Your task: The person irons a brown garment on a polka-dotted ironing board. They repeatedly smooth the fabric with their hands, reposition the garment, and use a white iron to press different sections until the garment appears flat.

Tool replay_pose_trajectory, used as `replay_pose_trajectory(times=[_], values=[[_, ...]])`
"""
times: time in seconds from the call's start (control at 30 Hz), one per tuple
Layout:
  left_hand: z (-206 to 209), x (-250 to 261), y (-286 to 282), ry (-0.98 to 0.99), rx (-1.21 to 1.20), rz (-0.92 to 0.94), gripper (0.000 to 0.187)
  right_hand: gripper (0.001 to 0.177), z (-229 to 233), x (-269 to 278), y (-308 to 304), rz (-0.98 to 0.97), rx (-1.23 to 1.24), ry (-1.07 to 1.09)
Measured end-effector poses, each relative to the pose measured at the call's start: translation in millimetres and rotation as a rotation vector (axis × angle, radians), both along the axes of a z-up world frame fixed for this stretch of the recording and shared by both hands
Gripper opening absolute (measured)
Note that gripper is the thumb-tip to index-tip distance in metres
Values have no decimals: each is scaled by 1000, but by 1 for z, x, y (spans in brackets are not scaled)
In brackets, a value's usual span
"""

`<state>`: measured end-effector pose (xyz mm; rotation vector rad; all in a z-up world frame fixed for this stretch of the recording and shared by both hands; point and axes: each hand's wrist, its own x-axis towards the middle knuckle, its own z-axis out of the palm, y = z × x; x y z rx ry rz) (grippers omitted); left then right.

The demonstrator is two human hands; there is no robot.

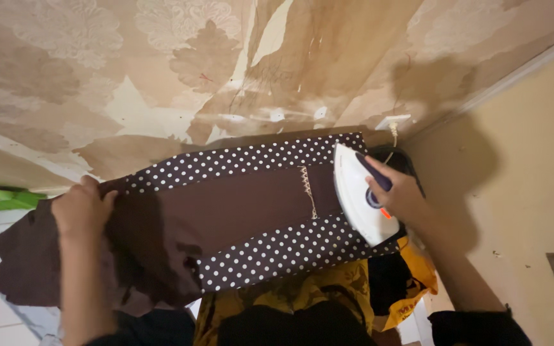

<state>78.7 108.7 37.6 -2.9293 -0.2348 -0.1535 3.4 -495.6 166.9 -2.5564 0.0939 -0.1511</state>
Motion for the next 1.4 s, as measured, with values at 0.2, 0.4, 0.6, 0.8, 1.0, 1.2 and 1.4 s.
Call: replay_pose_trajectory(times=[0.2, 0.4, 0.6, 0.8, 1.0, 1.2, 1.4], values=[[-12, -40, -120, -263, -109, -268, 47, 45, -34, -8, 29, 11, 113, 107], [-15, -88, -230, -337, -474, -491, 45, 40, -52, 22, 50, 152, 34, -116], [-25, -112, -243, -342, -568, -406, 46, 40, -67, 105, 44, 28, -9, -72], [-25, -111, -243, -327, -545, -387, 42, 43, -76, 96, 38, 71, 86, -159], [-25, -113, -244, -331, -542, -370, 40, 49, -54, -11, 42, -81, 214, 248], [-22, -113, -245, -348, -548, -362, 39, 47, -51, -40, 43, -47, 63, 161], [-21, -113, -244, -362, -562, -360, 37, 45, -52, 45, 45, 63, 159, 20]])
